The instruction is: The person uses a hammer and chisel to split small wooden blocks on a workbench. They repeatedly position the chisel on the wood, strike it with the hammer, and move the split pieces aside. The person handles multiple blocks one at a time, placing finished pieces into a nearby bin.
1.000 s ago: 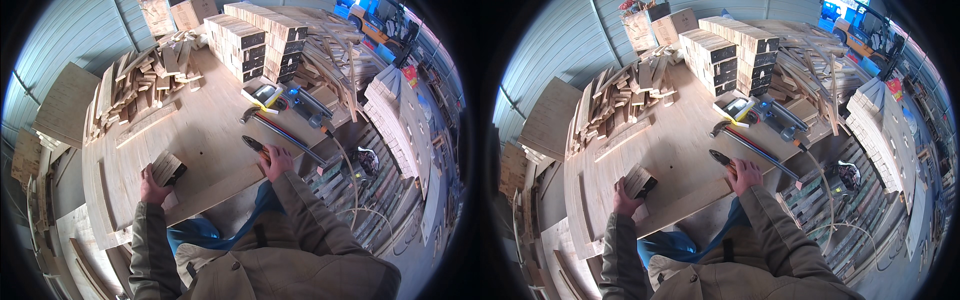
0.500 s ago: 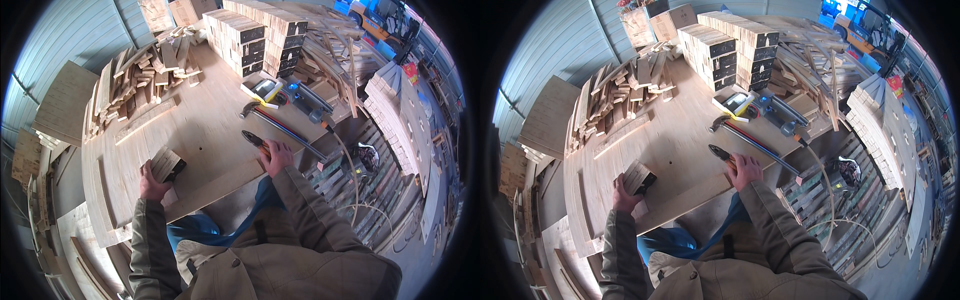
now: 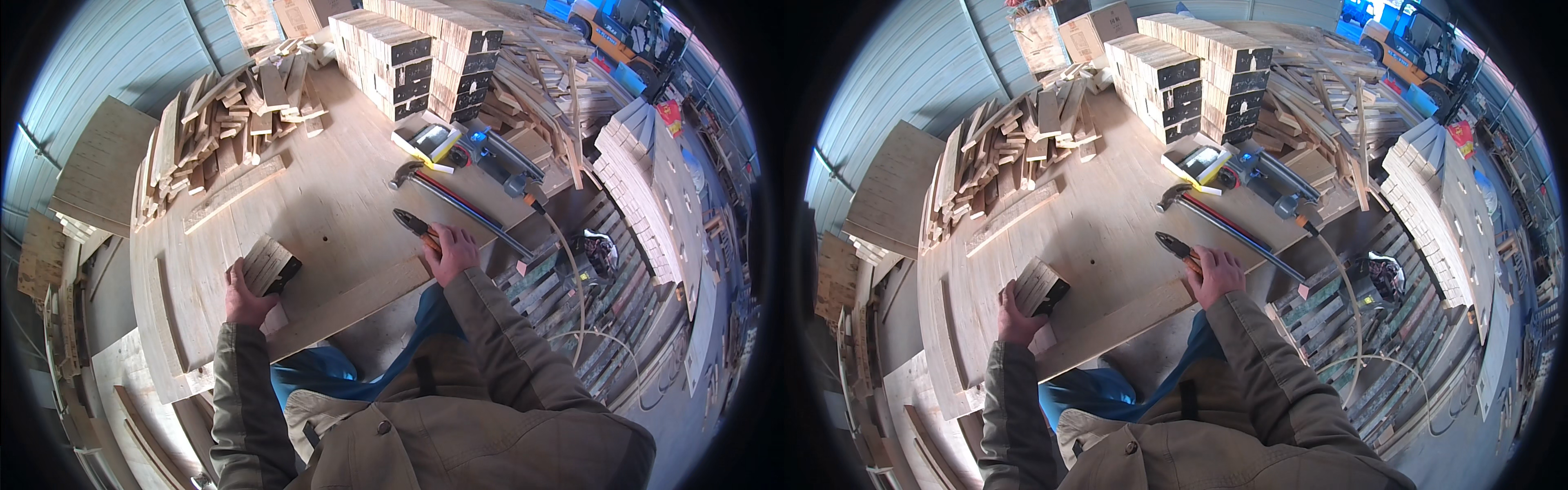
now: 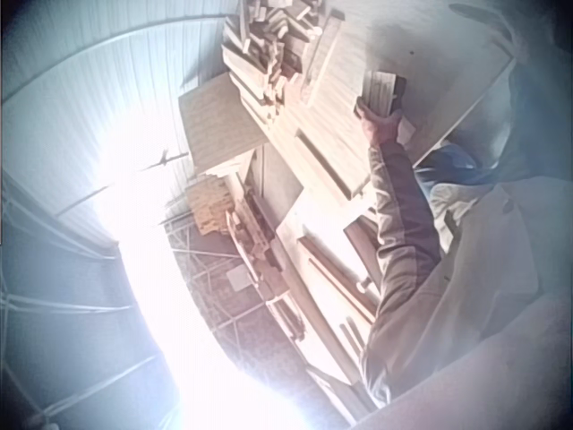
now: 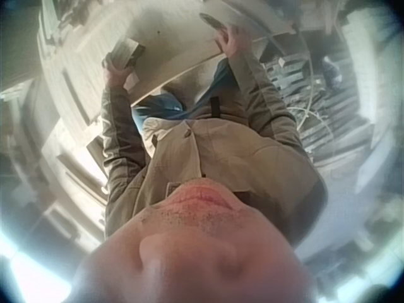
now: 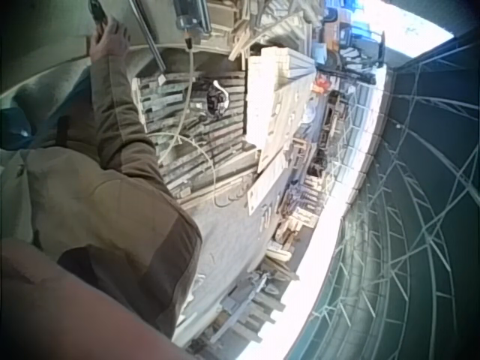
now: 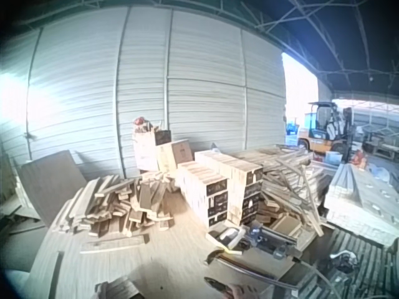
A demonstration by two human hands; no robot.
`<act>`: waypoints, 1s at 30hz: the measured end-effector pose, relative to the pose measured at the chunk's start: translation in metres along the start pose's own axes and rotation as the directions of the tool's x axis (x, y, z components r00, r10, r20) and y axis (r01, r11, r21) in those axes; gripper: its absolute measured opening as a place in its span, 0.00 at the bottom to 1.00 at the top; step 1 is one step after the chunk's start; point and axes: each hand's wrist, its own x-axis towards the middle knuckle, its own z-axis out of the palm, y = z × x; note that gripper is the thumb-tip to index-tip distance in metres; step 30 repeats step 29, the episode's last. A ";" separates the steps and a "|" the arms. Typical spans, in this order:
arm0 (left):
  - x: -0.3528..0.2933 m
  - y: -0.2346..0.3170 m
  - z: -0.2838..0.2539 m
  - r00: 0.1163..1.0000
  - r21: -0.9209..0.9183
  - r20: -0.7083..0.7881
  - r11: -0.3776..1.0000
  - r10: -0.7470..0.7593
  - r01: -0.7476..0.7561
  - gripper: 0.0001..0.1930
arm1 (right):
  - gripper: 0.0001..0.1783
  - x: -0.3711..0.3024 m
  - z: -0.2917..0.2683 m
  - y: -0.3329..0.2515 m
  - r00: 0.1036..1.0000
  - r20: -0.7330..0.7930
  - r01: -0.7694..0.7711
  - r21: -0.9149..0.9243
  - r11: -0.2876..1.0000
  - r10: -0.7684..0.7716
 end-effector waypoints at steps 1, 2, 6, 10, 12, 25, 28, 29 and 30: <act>0.000 0.000 0.000 1.000 -0.010 -0.002 1.000 0.004 -0.004 0.59 | 0.28 0.000 0.001 0.000 1.000 -0.006 0.003 0.002 1.000 -0.003; 0.000 0.000 0.000 1.000 -0.002 -0.001 1.000 0.005 -0.005 0.59 | 0.28 0.000 0.001 0.000 1.000 -0.020 0.009 0.007 1.000 -0.009; 0.000 0.000 0.000 1.000 0.006 -0.007 1.000 0.011 -0.011 0.59 | 0.29 0.000 0.002 0.001 1.000 -0.014 0.006 -0.001 1.000 -0.006; -0.001 0.000 0.001 1.000 0.005 -0.017 1.000 0.016 -0.016 0.59 | 0.29 0.000 0.002 0.001 1.000 -0.016 0.005 -0.002 1.000 -0.005; -0.001 0.000 0.001 1.000 0.009 -0.012 1.000 0.013 -0.013 0.59 | 0.29 0.000 0.002 0.000 1.000 -0.019 0.006 -0.002 1.000 -0.006; -0.001 -0.001 0.001 0.999 -0.001 -0.028 1.000 0.018 -0.018 0.59 | 0.29 0.000 0.001 0.000 1.000 -0.004 -0.004 -0.006 1.000 0.004; -0.002 -0.001 0.001 0.999 0.003 -0.029 1.000 0.024 -0.024 0.59 | 0.29 0.000 0.001 0.000 1.000 -0.007 -0.003 -0.013 1.000 0.002; -0.002 -0.001 0.001 0.999 0.002 -0.029 1.000 0.023 -0.023 0.59 | 0.29 0.000 0.001 0.000 1.000 -0.016 0.003 -0.015 1.000 -0.003; -0.002 -0.001 0.001 0.999 0.002 -0.029 1.000 0.023 -0.023 0.59 | 0.29 0.000 0.001 0.000 1.000 -0.016 0.003 -0.015 1.000 -0.003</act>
